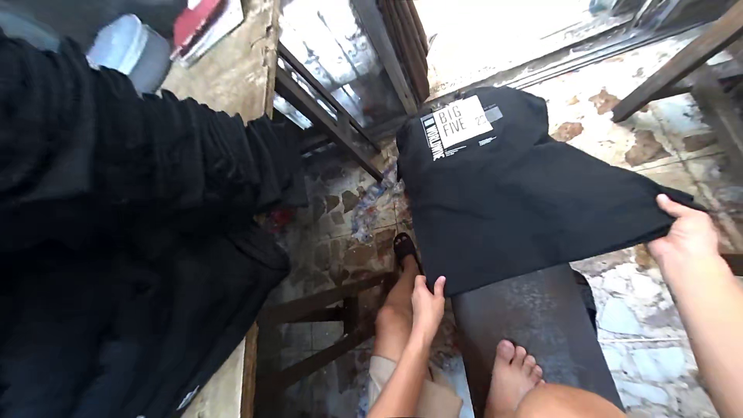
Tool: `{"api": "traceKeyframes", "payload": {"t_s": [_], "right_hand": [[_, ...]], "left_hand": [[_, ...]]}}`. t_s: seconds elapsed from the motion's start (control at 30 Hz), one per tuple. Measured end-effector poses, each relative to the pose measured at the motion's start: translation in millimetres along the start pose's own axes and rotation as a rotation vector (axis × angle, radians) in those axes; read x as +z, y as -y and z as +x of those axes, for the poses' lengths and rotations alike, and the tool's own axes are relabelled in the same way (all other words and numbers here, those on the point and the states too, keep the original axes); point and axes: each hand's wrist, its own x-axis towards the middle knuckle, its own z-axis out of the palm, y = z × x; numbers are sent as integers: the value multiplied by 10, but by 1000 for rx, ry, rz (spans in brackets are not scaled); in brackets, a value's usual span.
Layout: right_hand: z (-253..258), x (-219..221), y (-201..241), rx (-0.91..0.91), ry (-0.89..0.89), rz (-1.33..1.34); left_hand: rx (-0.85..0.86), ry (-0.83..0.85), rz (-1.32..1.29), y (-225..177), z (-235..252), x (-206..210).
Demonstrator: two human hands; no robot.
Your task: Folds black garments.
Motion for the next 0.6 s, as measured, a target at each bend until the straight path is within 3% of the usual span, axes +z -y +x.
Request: {"api": "traceKeyframes", "payload": {"t_s": [0.1, 0.23, 0.3, 0.37, 0.4, 0.5, 0.6], "right_hand": [[51, -52, -10, 4, 12, 6], [87, -52, -39, 8, 2, 18], [74, -84, -53, 11, 4, 13], [78, -61, -52, 14, 16, -5], [90, -60, -58, 12, 8, -20], [157, -80, -87, -7, -32, -62], [95, -59, -70, 0, -42, -58]], "left_hand": [[-46, 94, -216, -95, -23, -249], [277, 44, -700, -400, -163, -560], [222, -40, -396, -226, -72, -388], [120, 20, -42, 34, 88, -120], [81, 35, 10, 118, 127, -6], [-41, 22, -199, 170, 181, 129], [-195, 157, -423, 116, 154, -11]]}}
